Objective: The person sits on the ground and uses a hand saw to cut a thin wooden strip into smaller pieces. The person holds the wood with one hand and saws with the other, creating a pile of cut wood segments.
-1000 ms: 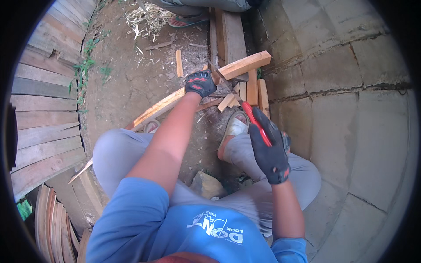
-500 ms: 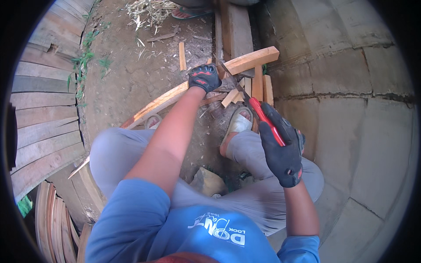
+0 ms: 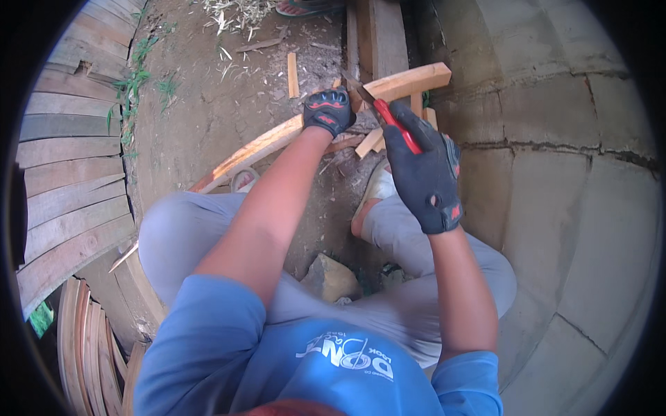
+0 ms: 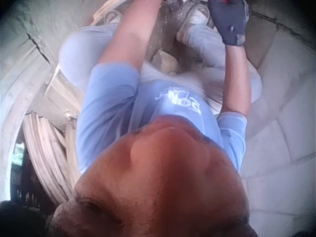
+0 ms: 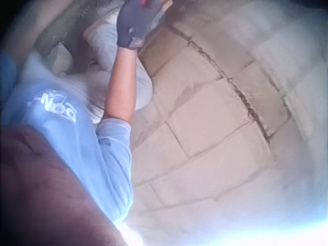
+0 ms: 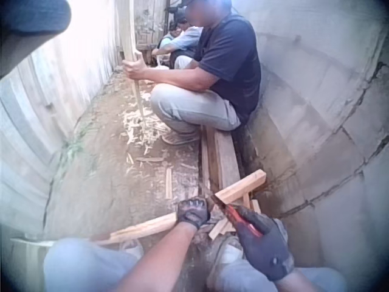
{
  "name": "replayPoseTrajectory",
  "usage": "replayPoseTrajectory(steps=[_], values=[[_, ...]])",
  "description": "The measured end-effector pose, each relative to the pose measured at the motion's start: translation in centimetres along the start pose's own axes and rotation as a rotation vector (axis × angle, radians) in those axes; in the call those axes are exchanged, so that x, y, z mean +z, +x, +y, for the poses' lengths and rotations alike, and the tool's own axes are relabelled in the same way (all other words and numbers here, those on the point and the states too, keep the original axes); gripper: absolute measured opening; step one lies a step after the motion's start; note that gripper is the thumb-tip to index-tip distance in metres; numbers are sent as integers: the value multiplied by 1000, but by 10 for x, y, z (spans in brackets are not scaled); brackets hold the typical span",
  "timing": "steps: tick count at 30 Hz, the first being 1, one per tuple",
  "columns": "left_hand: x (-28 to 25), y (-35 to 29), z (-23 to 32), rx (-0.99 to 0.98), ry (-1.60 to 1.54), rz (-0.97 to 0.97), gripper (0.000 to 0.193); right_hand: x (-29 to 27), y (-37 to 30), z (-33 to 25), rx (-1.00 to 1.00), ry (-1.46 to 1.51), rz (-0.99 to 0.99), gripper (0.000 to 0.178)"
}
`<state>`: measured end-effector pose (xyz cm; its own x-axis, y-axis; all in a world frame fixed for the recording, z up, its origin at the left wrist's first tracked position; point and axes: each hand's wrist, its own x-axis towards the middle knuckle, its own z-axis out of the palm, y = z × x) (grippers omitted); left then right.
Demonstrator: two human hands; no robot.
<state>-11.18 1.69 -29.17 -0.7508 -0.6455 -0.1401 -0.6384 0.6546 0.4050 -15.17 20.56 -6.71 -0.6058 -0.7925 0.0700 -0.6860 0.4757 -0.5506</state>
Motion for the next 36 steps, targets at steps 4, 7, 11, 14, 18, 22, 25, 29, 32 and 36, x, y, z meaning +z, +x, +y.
replayPoseTrajectory(steps=[4, 7, 11, 14, 18, 22, 25, 29, 32, 36], values=[[1, -7, 3, -18, 14, 43, 26, -1, 14, 13, -121, -65, -15, 35], [8, -14, 5, -33, 24, 139, 23, 1, 24, 5, -85, -60, -22, 36], [7, -15, 10, -33, 5, 151, 18, 28, 46, 15, 21, -30, -30, 39], [12, -17, 15, -8, 15, 160, 18, 38, 60, 19, -2, -41, -1, 41], [6, -18, 9, -61, 24, 81, 22, 29, 74, 11, 33, -45, -71, 43], [-2, -2, 3, -69, 3, -57, 40, 43, 59, 27, -27, 1, -7, 40], [-17, 3, 5, -17, 15, -132, 50, 41, 42, 34, 5, 99, -7, 38], [-43, 21, -12, -13, -14, -356, 61, 62, 20, 40, -12, 217, 113, 37], [-56, 30, -14, -29, -122, -539, 66, 74, 15, 44, 3, 192, 121, 37], [-42, 3, -2, -19, -34, -176, 54, 67, 24, 43, 16, 218, 114, 35]])
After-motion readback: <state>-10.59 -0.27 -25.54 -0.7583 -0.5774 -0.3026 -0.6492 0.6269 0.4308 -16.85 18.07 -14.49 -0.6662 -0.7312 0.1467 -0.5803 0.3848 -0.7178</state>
